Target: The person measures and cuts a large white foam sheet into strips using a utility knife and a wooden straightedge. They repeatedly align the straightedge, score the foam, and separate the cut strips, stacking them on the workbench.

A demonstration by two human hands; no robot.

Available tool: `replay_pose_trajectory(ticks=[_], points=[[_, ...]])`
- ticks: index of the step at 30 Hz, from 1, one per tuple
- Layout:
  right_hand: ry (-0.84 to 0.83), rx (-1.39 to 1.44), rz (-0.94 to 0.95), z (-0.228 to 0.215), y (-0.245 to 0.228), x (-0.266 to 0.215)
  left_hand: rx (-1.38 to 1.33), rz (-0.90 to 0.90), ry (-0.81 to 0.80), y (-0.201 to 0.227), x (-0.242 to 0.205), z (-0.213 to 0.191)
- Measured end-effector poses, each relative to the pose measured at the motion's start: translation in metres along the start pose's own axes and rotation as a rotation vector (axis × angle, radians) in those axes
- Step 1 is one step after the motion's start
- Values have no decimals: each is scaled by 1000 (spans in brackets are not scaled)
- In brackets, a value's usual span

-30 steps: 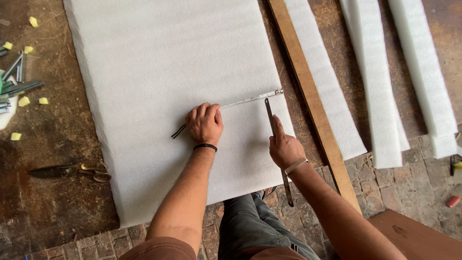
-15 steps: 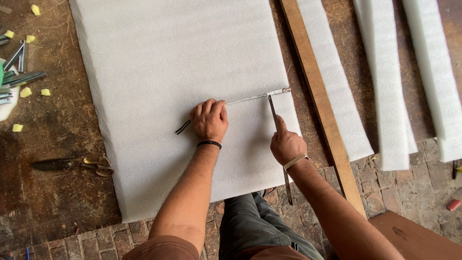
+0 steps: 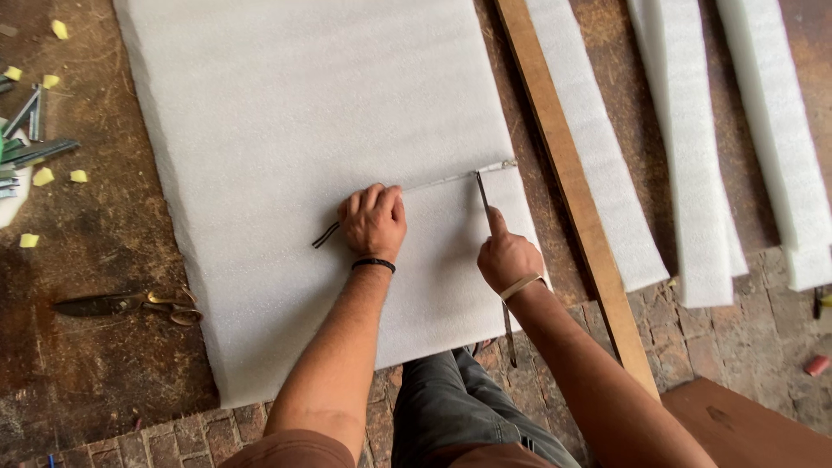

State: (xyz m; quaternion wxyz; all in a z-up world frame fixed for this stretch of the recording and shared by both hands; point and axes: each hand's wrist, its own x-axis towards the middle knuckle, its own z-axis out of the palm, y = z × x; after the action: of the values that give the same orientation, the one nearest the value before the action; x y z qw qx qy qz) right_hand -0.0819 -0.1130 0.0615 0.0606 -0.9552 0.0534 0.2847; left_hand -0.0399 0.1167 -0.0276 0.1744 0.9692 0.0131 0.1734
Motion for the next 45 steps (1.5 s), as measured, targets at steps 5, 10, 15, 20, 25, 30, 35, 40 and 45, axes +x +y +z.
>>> replay_pose_trajectory(ticks=[5,10,15,20,25,30,35,40,45], points=[[44,42,-48,-13,-7,5,19,-1,-4,-3,13,-2],[-94,20,59,-19,-2,-7,11,26,15,4,1,-4],[-101,-4,54,-28,-13,0,-10,23,43,0,10,-7],[-123,29,82,-23,-6,-1,-6,10,-8,1,13,-7],[-108,15,34,-18,0,3,-16,25,30,2,7,-7],[-145,44,80,-24,6,-7,-20,10,-29,3,13,-8],[87,728,55,-29,9,10,-52,45,-6,7,22,-25],[-14,1344,267,-25,-2,53,-125,-100,-281,17,59,-33],[-30,1484,388,-29,-8,65,-87,-86,-374,14,166,-1]])
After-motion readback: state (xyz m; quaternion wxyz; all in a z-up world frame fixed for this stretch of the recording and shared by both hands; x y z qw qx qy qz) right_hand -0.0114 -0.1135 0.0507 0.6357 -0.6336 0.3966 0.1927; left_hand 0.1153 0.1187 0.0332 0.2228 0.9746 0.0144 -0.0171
